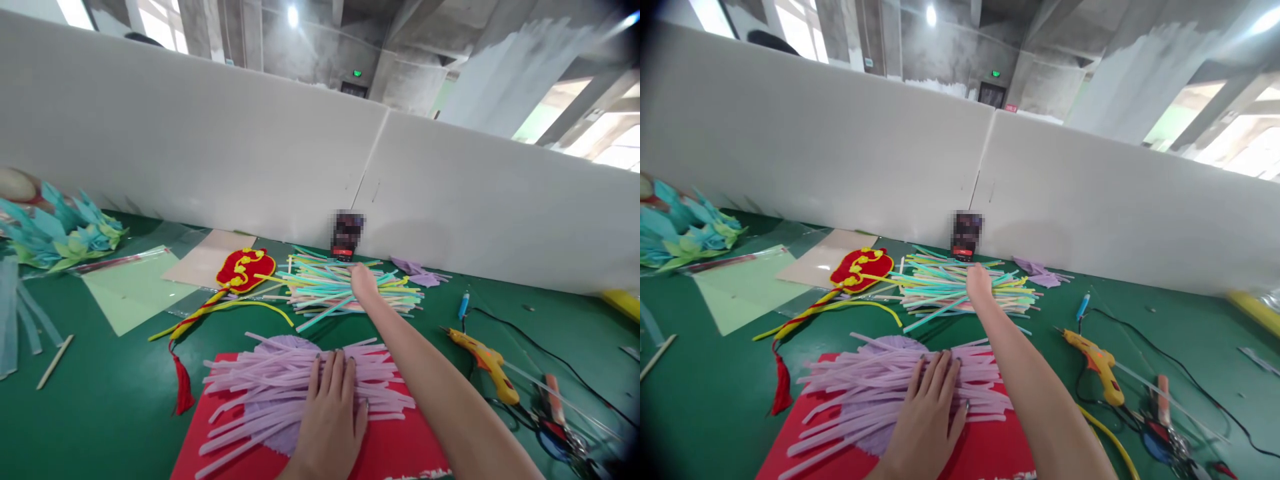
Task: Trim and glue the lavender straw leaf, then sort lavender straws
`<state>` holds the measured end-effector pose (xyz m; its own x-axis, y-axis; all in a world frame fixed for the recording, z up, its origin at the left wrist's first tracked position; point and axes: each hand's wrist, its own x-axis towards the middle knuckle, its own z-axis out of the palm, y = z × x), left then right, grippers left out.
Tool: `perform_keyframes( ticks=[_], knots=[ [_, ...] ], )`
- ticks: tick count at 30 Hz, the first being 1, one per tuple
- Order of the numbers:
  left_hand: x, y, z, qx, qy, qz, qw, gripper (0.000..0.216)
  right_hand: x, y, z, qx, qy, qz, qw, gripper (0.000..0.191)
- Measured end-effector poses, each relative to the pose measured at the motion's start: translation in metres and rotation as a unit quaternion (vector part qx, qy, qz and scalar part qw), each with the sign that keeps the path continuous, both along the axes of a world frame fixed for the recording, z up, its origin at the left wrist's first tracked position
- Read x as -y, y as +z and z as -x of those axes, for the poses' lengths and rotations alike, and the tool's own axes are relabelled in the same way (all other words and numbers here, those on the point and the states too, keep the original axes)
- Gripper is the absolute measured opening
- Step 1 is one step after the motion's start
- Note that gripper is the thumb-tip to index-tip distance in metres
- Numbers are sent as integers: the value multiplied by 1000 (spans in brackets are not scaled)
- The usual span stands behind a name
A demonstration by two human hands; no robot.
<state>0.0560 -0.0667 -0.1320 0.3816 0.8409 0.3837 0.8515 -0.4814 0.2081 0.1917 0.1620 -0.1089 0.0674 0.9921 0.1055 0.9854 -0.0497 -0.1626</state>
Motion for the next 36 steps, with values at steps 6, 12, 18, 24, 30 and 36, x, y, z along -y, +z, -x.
perform_keyframes(
  ticks=[6, 12, 18, 24, 30, 36],
  knots=[
    [0, -1, 0, -4, 3, -18, 1000, 46, -4, 6, 3, 39, -17, 11, 999, 28],
    [0, -3, 0, -6, 5, -27, 1000, 46, 4, 6, 1, 37, -14, -68, 997, 28],
    [-1, -1, -1, -3, 3, -13, 1000, 46, 10, 4, -14, -28, 38, -138, 989, 18],
    [0, 1, 0, -4, -2, -7, 1000, 46, 2, -3, -33, -158, 97, -116, 976, 24],
    [0, -2, 0, -9, -2, 4, 1000, 45, 0, 1, -43, -228, 104, -73, 965, 34],
    [0, -2, 0, -6, 1, -4, 1000, 45, -1, 4, -45, -224, 102, -53, 968, 35]
  ],
)
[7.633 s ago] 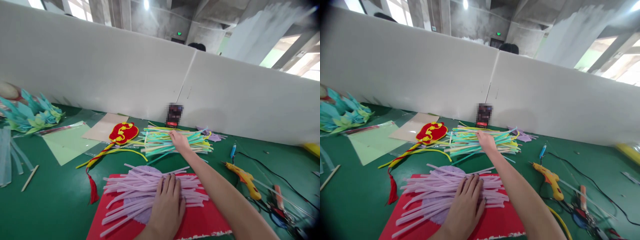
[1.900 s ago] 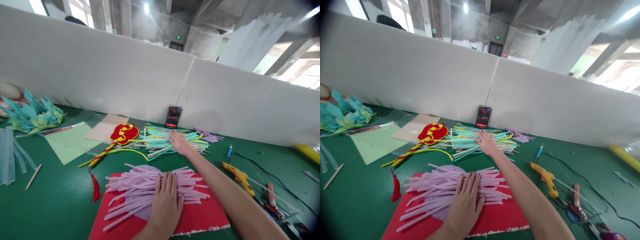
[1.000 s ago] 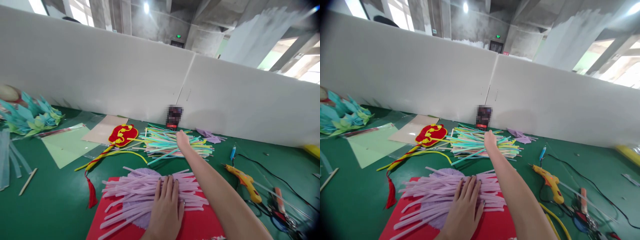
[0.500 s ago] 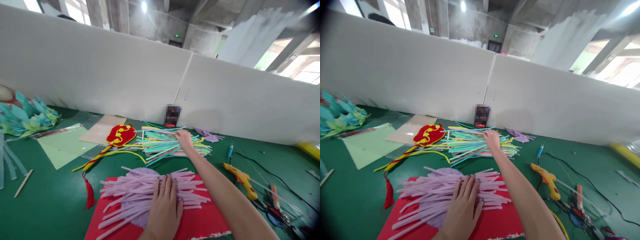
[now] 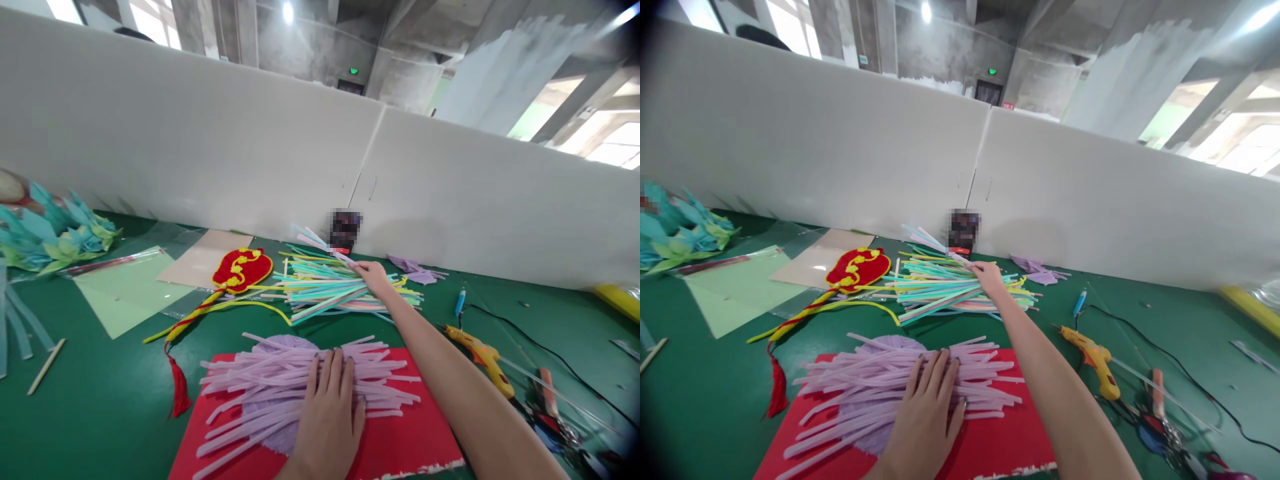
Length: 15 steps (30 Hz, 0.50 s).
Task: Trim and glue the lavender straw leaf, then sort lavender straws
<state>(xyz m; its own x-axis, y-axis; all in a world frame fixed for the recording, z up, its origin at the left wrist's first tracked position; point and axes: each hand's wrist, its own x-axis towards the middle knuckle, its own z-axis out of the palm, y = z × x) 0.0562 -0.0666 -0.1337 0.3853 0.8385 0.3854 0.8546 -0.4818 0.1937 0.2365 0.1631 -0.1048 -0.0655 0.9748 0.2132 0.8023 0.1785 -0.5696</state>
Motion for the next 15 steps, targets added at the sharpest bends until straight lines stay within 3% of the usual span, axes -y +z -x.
perform_keyframes(
  ticks=[7, 15],
  knots=[
    [-1, 1, -1, 1, -2, 1, 1000, 45, 5, -5, 4, 70, -2, -4, 998, 26],
    [0, 0, 0, 1, 2, -23, 1000, 44, -5, -7, 11, 170, -80, 29, 982, 19]
  ],
)
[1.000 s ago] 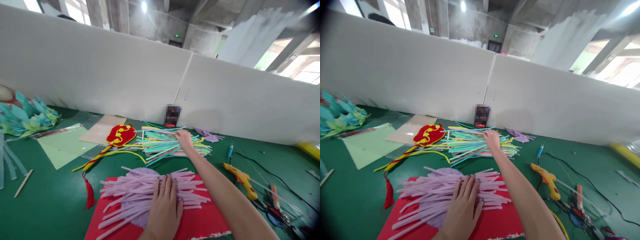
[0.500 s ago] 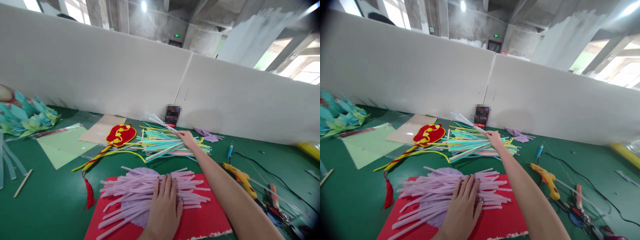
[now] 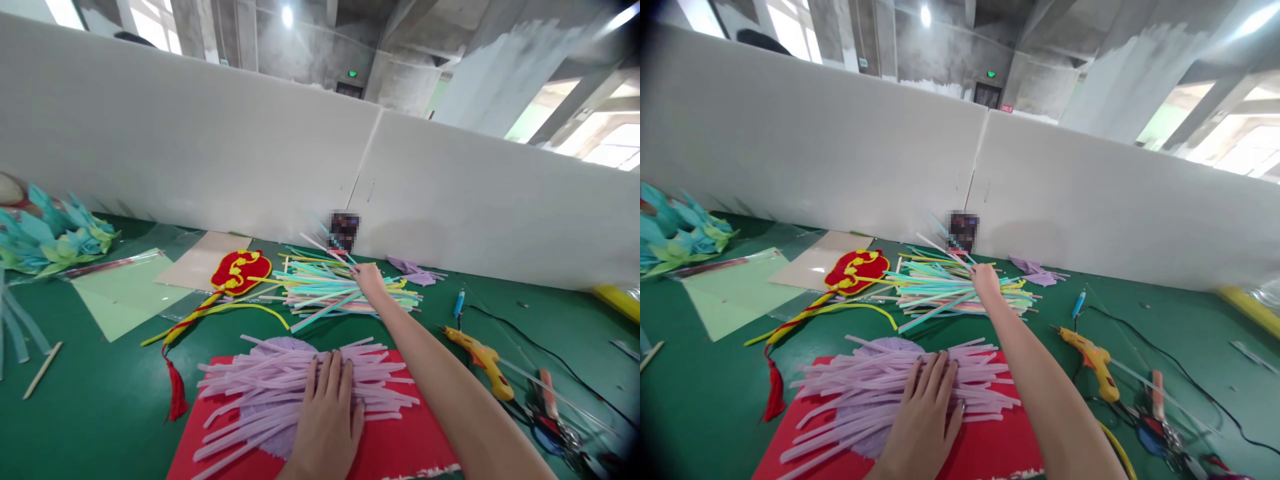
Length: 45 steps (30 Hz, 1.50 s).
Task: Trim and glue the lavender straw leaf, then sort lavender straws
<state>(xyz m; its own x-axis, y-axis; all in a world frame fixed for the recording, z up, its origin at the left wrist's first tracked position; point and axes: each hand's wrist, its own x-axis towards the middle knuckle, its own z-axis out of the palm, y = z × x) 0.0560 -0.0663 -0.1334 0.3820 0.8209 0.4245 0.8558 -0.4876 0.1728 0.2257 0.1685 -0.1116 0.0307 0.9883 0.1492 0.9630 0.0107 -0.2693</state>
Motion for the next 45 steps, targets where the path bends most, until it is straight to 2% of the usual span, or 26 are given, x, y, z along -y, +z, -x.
perform_keyframes(
  ticks=[5, 9, 13, 18, 25, 31, 35, 38, 45],
  knots=[
    [0, -1, 0, 5, -2, -5, 1000, 44, -9, 1, 7, 46, -22, 29, 998, 17],
    [0, -2, 0, 9, -1, -7, 1000, 44, -11, 3, 10, 69, -12, 32, 997, 16],
    [0, -2, 0, 9, -1, 0, 1000, 44, -9, 2, 7, 71, 9, 18, 997, 16],
    [1, -2, 0, 9, -5, 14, 1000, 44, -3, 0, -2, 48, 11, -25, 998, 27],
    [1, -1, 0, 9, -6, 29, 1000, 44, 2, 8, -11, 12, 107, -86, 990, 28],
    [1, -1, 2, 9, -9, 34, 999, 44, 8, 27, -21, -14, 131, -115, 985, 29],
    [1, -1, 1, 7, -7, 30, 999, 44, 14, 43, -33, -49, 138, -96, 985, 31],
    [1, -1, 0, 6, -7, 28, 1000, 46, 16, 52, -44, -92, 143, -44, 984, 28],
    [0, -1, 1, 11, -5, 33, 999, 45, 27, 69, -55, -202, 138, 46, 969, 54]
  ],
)
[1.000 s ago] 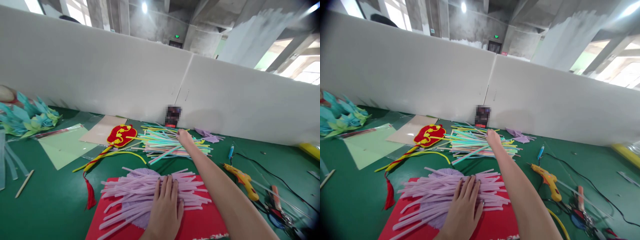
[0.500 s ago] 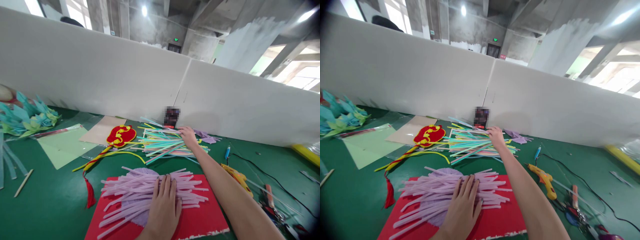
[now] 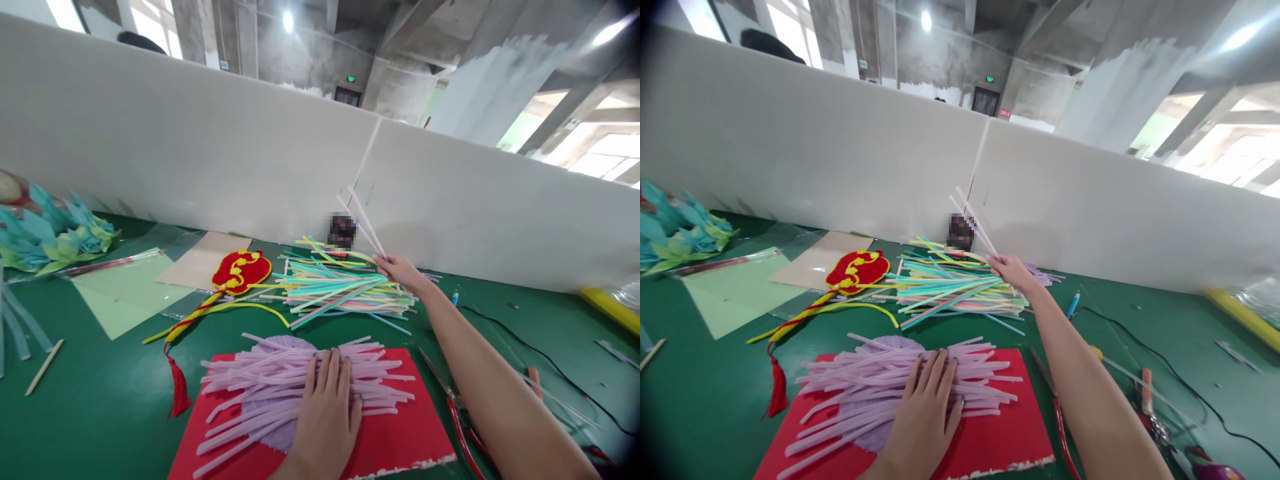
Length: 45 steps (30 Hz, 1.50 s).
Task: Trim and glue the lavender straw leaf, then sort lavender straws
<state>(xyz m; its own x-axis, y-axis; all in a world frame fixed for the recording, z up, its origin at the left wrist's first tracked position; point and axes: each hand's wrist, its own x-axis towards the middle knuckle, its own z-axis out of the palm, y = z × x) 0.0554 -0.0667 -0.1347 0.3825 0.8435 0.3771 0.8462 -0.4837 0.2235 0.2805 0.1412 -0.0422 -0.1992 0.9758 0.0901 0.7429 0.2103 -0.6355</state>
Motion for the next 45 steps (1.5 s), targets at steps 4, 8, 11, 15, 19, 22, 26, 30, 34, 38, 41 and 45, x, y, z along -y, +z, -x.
perform_keyframes(
  ticks=[4, 8, 11, 15, 19, 22, 26, 30, 34, 38, 41, 45],
  knots=[
    [0, -2, 0, 2, -1, 5, 1000, 45, 11, 6, 4, -35, 9, 58, 998, 55],
    [0, -2, -1, 2, -4, 21, 1000, 46, 14, 2, 8, -4, 3, 52, 999, 47],
    [0, -1, -1, 2, -5, 32, 999, 46, 15, -1, 9, 47, -32, 8, 998, 32],
    [0, -1, -1, 6, -1, 30, 1000, 46, 17, 4, 6, 118, -138, -85, 980, 22],
    [0, -2, -1, 8, 1, -4, 1000, 46, 26, 12, 7, 148, -211, -187, 948, 27],
    [0, 1, 0, 12, -8, -55, 998, 45, 43, 8, 22, 74, -170, -194, 963, 32],
    [6, 5, 1, 42, -60, -117, 990, 43, 85, -7, 57, 24, 39, -40, 998, 30],
    [13, 7, 2, 96, -75, -144, 982, 43, 125, -17, 77, 89, 260, 126, 953, 17],
    [11, 5, 1, 75, -53, -130, 987, 50, 139, -13, 74, 132, 351, 191, 907, 15],
    [3, -4, -2, 26, 23, -60, 998, 52, 128, 6, 62, 119, 387, 171, 898, 20],
    [0, -8, -2, 13, 19, 1, 1000, 51, 103, 15, 55, 96, 282, 41, 954, 22],
    [-1, -5, -2, 7, 12, 50, 999, 52, 55, -3, 62, 121, 60, -187, 973, 36]
  ],
)
